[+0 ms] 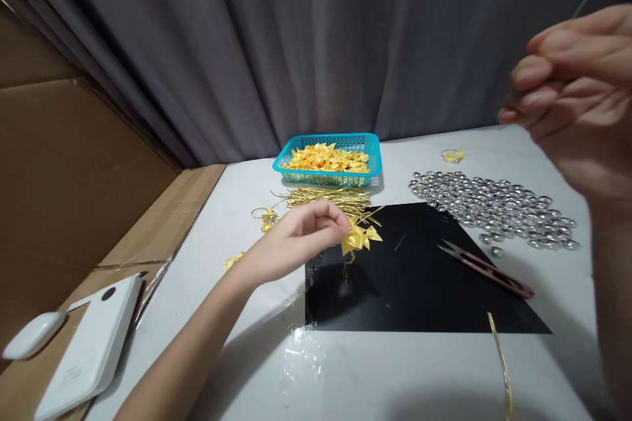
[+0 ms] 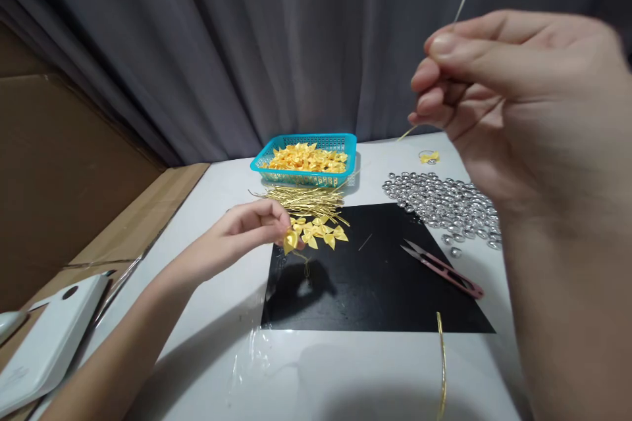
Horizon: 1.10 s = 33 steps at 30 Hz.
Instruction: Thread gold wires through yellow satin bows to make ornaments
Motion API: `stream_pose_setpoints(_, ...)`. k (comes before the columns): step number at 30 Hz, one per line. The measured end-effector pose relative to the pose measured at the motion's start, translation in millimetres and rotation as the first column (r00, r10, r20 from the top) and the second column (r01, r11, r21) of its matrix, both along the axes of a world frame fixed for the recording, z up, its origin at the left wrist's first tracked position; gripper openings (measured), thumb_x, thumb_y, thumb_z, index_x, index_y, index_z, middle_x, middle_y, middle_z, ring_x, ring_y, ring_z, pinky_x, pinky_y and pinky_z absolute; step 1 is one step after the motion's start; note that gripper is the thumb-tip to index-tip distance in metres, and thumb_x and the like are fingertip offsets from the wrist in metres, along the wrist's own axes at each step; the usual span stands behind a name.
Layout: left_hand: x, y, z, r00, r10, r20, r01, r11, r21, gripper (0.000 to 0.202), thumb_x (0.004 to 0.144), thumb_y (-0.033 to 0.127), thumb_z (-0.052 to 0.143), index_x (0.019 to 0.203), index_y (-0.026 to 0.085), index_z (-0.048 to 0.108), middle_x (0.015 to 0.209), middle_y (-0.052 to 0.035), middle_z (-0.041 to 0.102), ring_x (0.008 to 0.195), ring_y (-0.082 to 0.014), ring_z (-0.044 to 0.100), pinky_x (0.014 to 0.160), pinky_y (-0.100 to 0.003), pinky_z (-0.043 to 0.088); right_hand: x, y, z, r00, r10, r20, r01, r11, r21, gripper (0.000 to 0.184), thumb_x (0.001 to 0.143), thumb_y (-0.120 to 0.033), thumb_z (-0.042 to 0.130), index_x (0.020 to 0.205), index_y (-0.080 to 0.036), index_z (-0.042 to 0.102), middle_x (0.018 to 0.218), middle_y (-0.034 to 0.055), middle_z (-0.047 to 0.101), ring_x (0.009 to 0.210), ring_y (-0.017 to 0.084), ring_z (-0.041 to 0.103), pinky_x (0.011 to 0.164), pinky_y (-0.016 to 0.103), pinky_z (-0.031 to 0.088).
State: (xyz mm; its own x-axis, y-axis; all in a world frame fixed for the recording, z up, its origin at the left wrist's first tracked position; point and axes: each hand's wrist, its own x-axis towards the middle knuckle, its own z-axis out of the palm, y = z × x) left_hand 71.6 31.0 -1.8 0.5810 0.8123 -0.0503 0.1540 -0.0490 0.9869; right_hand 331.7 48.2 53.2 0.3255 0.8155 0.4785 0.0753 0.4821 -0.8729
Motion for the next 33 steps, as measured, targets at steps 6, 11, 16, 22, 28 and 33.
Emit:
stream_pose_setpoints(6,8.2,2.1,-14.7,0.983,0.102,0.153,-0.036,0.923,-0.384,0.014,0.084,0.030,0.058,0.082,0.017,0.052,0.060,0.0038,0.053,0.057,-0.0089,0.057,0.064,-0.024,0.046,-1.2,11.5,-4.9,0.991,0.016,-0.133,-0.018,1.000,-0.012,0.021,0.081,-0.003,0.060,0.070,-0.017,0.070,0.066,-0.0005,0.061,0.059,0.001,0.058,0.057,0.017,0.049)
stream_pose_setpoints(11,-5.5,1.8,-24.4,0.996,-0.084,0.019,0.084,0.888,-0.451,0.023,0.086,0.038,0.059,0.083,0.015,0.062,0.052,0.0105,0.019,0.043,-0.0043,0.013,0.042,-0.021,0.009,5.1,19.5,-7.2,0.986,-0.071,-0.154,0.068,0.997,-0.029,0.020,0.081,-0.003,0.061,0.069,-0.016,0.069,0.066,0.0009,0.062,0.056,0.001,0.056,0.055,0.017,0.047)
stream_pose_setpoints(16,-21.8,4.0,-30.0,0.956,-0.212,-0.203,0.135,0.932,-0.337,0.032,0.084,0.045,0.059,0.072,0.015,0.063,0.050,0.0094,0.022,0.047,-0.0071,0.016,0.046,-0.024,0.013,9.3,23.7,-10.3,0.983,-0.093,-0.160,0.087,0.995,-0.045,0.016,0.078,-0.004,0.065,0.067,-0.015,0.068,0.065,0.0014,0.061,0.058,0.002,0.057,0.054,0.015,0.047)
stream_pose_setpoints(22,-13.5,7.2,-34.7,0.949,-0.105,-0.297,0.044,0.978,-0.205,0.027,0.086,0.042,0.055,0.088,0.017,0.066,0.066,0.0035,0.053,0.063,-0.0098,0.049,0.058,-0.023,0.035,-19.6,16.2,-6.2,0.982,-0.029,-0.187,0.006,0.993,-0.122,0.027,0.082,0.005,0.054,0.065,-0.012,0.064,0.060,0.0007,0.060,0.051,0.003,0.056,0.047,0.012,0.046)
stream_pose_setpoints(28,31.8,16.8,-42.8,0.975,0.030,-0.221,-0.044,0.997,-0.058,0.071,0.067,0.037,0.078,0.130,0.018,0.050,0.145,-0.0136,0.044,0.134,-0.0279,0.040,0.110,-0.041,0.030,-56.5,-4.7,-5.7,0.966,0.192,-0.175,-0.220,0.962,-0.160,0.023,0.084,-0.005,0.056,0.066,-0.016,0.066,0.062,-0.0016,0.059,0.045,0.001,0.051,0.043,0.009,0.047)
stream_pose_setpoints(33,65.3,26.9,-62.1,0.995,-0.085,-0.048,0.082,0.994,-0.068,0.092,0.057,0.031,0.086,0.136,0.016,0.043,0.145,-0.0165,0.043,0.133,-0.0272,0.041,0.112,-0.040,0.029,-60.9,-20.1,-0.3,0.949,0.251,-0.193,-0.281,0.948,-0.148,0.023,0.082,-0.011,0.060,0.064,-0.022,0.069,0.066,-0.0016,0.060,0.047,0.001,0.053,0.045,0.008,0.049)
